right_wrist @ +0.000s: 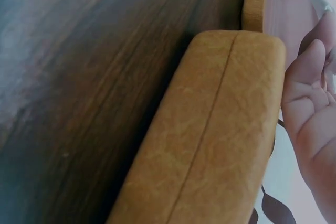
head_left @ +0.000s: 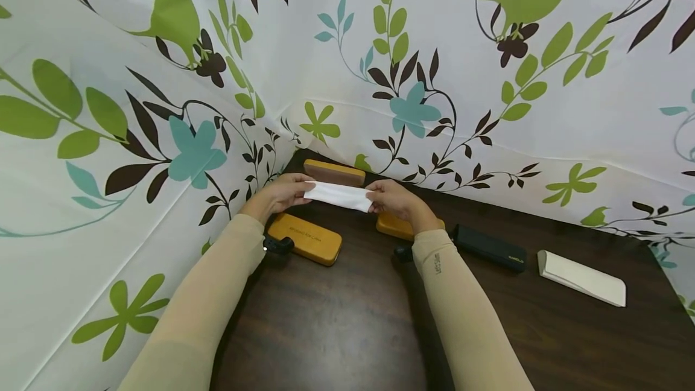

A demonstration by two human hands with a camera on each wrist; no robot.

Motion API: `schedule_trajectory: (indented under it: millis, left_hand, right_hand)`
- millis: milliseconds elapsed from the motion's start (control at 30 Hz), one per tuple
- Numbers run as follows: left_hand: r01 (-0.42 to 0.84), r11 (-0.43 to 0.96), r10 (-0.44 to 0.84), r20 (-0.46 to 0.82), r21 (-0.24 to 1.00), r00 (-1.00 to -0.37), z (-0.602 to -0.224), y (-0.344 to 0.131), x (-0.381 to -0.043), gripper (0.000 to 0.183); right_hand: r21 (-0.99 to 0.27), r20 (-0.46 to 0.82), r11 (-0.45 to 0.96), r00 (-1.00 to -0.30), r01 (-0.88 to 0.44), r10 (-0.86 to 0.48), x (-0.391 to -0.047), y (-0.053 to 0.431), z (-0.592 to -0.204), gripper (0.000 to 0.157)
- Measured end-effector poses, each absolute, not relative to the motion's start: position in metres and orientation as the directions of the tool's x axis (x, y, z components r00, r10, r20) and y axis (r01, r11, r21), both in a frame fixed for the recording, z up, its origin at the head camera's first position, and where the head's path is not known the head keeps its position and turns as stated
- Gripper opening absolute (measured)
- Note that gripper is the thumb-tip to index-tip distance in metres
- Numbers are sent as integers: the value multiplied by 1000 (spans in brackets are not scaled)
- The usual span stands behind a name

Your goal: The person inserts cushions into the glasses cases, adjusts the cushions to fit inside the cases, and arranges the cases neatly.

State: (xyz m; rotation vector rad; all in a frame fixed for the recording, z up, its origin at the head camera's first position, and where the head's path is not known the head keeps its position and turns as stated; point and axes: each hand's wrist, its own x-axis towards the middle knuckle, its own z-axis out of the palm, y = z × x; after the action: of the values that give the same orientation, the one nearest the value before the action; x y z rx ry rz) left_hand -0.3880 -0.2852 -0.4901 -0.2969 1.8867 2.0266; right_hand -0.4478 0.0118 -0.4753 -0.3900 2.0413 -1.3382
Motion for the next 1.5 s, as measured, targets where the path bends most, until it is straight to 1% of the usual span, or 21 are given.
schedule_trajectory:
  millis: [233, 433, 667, 867, 967, 1067, 1300, 1500]
  left_hand:
    - [-392, -63, 111, -384, 918, -916, -485, -289, -392, 37]
    - [-396, -62, 82, -391, 916, -917, -488, -291, -392, 44]
    - [-402, -98, 32, -400, 911, -916, -495, -293, -393, 51]
    - [-399, -130, 1, -403, 908, -915, -497, -295, -393, 57]
    - [-399, -148, -3, -404, 905, -915, -499, -296, -394, 54]
    - [-406, -143, -3, -410, 903, -912, -500, -296, -394, 48]
    - [-433, -116, 4, -436, 894, -900, -499, -295, -396, 45]
    - [-434, -140, 9, -437, 890, -899, -497, -296, -395, 45]
  right_hand:
    - [-893, -359, 441, -743, 96, -565, -449, 7, -469, 32]
    - [-897, -360, 427, -758, 119, -544, -450, -1, -472, 37]
    - [-887, -381, 429, -793, 169, -475, -448, -16, -476, 41]
    - [-891, -385, 398, -825, 216, -414, -447, -21, -481, 38]
    - [-893, -391, 382, -828, 236, -402, -446, -21, -481, 32]
    - [-892, -385, 395, -825, 218, -415, -444, -20, -479, 27]
    - [-876, -383, 454, -809, 164, -446, -443, -20, -479, 33]
    - [-872, -375, 464, -824, 157, -426, -442, -19, -478, 38]
